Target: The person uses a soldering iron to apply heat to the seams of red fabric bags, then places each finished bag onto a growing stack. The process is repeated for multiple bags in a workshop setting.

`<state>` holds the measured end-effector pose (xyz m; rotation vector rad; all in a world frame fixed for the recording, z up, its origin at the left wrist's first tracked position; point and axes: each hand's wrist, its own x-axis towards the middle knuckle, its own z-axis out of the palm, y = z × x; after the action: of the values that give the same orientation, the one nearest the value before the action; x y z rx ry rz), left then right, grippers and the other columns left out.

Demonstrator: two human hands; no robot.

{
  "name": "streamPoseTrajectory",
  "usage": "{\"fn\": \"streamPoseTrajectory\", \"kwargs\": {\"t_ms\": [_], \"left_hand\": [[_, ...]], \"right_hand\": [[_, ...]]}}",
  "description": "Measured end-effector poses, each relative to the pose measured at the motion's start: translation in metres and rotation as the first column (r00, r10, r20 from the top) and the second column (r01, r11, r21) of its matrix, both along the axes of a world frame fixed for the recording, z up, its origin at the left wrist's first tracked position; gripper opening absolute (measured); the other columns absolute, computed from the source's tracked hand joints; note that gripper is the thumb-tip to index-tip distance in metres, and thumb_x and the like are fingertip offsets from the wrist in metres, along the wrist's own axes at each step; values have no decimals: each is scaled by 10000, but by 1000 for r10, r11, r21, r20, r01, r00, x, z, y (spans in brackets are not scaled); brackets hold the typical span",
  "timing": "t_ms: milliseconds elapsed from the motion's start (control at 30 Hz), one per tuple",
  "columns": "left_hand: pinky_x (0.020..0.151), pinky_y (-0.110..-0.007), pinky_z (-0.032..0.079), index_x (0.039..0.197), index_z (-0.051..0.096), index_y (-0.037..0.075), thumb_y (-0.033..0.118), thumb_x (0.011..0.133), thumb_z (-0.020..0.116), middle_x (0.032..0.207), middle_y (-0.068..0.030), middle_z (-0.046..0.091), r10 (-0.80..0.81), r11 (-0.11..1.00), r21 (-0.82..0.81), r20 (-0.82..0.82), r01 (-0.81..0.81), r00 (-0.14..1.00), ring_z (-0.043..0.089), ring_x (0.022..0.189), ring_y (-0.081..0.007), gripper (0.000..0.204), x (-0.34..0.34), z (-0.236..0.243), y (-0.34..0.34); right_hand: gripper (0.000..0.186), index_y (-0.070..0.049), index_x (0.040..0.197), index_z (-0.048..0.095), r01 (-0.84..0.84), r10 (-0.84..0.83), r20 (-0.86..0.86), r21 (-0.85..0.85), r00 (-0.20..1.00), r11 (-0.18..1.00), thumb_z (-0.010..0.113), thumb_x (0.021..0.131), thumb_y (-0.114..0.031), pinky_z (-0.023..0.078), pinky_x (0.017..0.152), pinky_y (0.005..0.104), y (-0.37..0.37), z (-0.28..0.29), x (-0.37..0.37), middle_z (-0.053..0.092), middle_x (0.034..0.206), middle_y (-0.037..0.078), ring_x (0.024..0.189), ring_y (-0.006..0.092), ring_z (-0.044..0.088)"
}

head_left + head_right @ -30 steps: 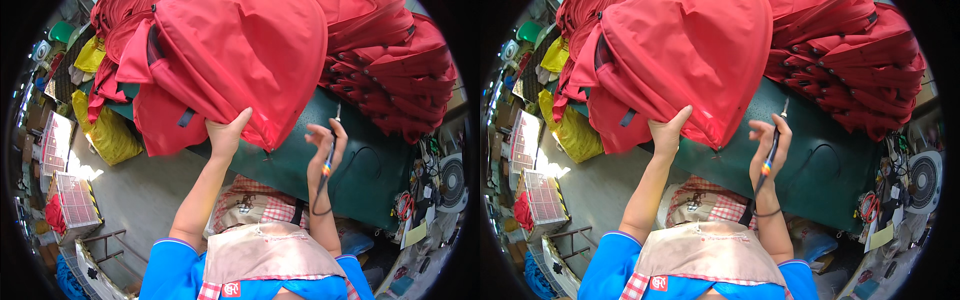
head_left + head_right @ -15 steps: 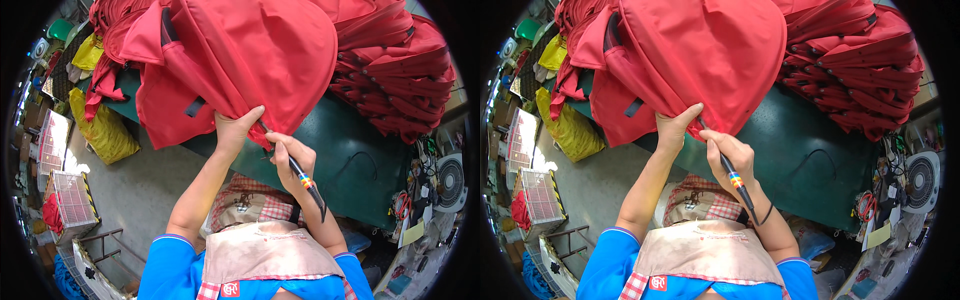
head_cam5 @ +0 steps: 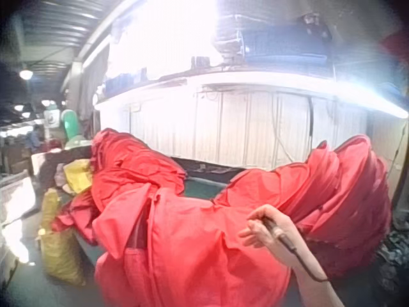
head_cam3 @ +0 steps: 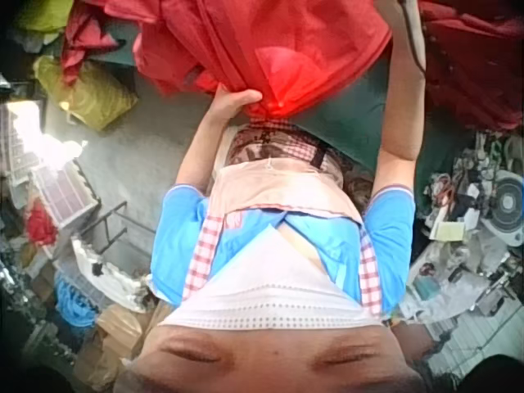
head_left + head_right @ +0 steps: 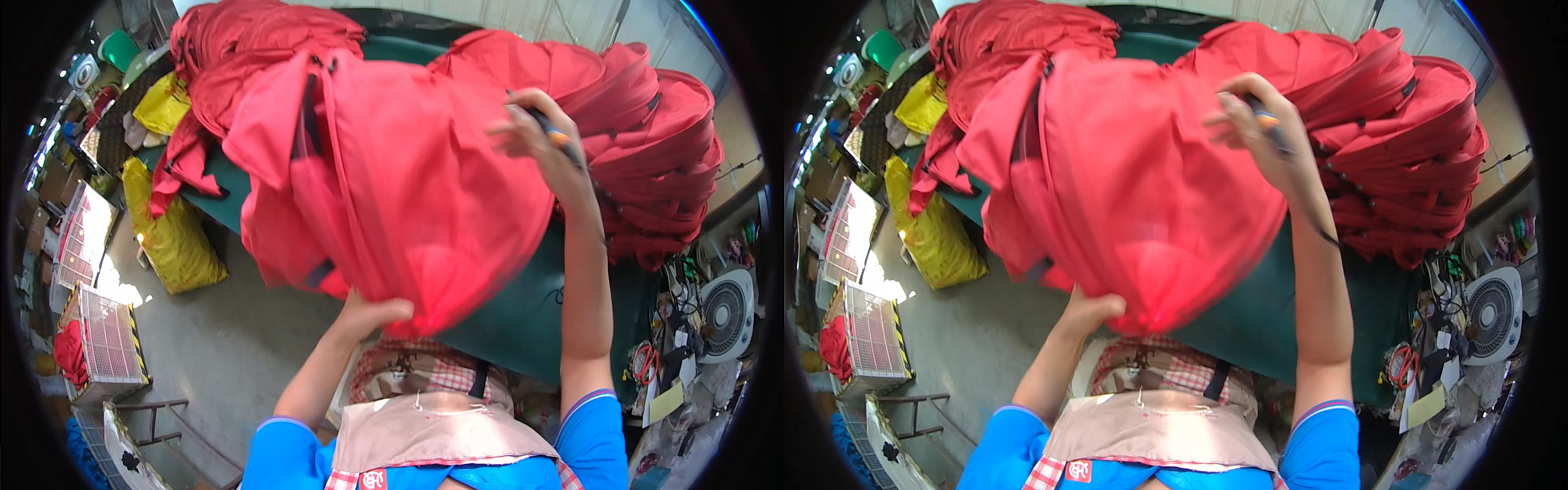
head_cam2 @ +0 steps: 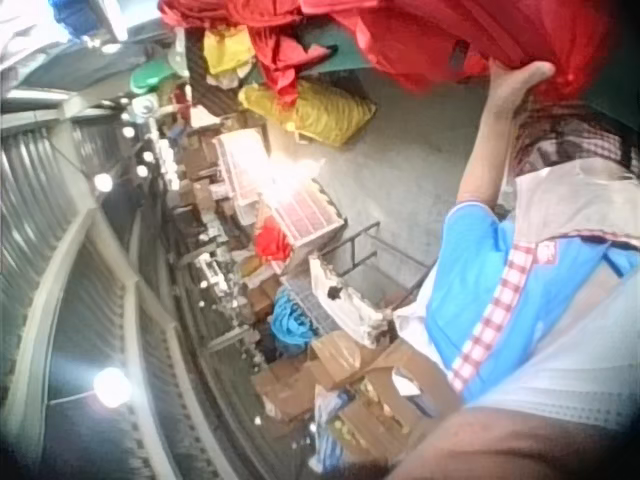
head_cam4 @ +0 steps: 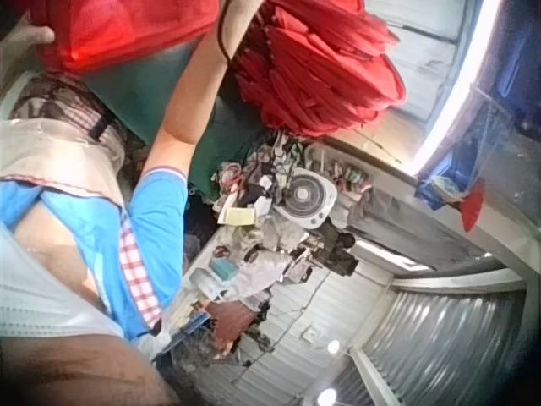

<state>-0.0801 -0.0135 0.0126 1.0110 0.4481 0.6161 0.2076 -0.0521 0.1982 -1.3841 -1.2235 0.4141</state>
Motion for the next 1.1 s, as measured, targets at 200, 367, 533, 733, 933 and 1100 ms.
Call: {"fn": "streamPoseTrajectory", "kwargs": {"t_ms": [200, 367, 533, 733, 933, 1100], "left_hand": [[983, -356, 511, 1256, 653, 31, 190, 632, 984, 1211, -71, 700, -611, 465, 449, -460, 763, 644, 621, 1183, -175, 724, -91, 22, 43], [859, -312, 530, 1278, 610, 13, 43, 816, 819, 1059, -67, 659, 526, 655, 662, -55, -364, 849, 612, 975, -158, 508, -101, 55, 78], [929, -357, 507, 1412, 463, 41, 202, 997, 619, 1197, -91, 595, 799, 436, 346, 277, -831, 534, 596, 1047, -185, 472, -35, -28, 99], [1142, -448, 337, 1516, 356, 56, 288, 1023, 597, 1486, -85, 447, 372, 915, -16, 421, -403, 828, 438, 1349, -244, 595, 112, 8, -2], [1187, -515, 336, 1537, 325, 53, 376, 1053, 528, 1559, -113, 422, -25, 931, -270, 621, 244, 784, 416, 1432, -298, 617, 25, 28, 54], [1105, -438, 448, 1476, 403, 30, 184, 973, 649, 1428, -118, 545, 29, 979, -197, 402, 55, 915, 545, 1308, -261, 581, 33, -15, 48]], "right_hand": [[593, -58, 1317, 490, -534, 456, 370, 140, 809, 834, 716, 788, 88, 486, 975, 308, 138, 2, -3, 613, 1250, 90, 1121, 161, 586], [551, -89, 1236, 496, -24, -228, 407, 528, 885, 849, 772, 781, 56, 506, 770, 258, 92, 12, 53, 631, 963, 26, 819, 89, 579], [593, -61, 1235, 463, 292, -684, 155, 821, 713, 491, 861, 797, -53, 510, 719, 244, 38, 71, -4, 652, 963, 46, 806, 113, 588], [540, -45, 1277, 412, 66, -609, 347, 832, 713, 551, 766, 871, 3, 560, 818, 325, 21, 50, -45, 645, 1195, 188, 1122, 235, 662], [503, -40, 1269, 464, 32, -507, 544, 659, 669, 751, 687, 839, 93, 455, 1029, 394, 51, -47, -13, 588, 1402, 184, 1206, 330, 593], [538, -76, 1246, 546, 87, -503, 499, 644, 705, 760, 638, 751, 116, 500, 854, 374, 76, -94, -48, 636, 1362, 112, 944, 314, 561]]}}
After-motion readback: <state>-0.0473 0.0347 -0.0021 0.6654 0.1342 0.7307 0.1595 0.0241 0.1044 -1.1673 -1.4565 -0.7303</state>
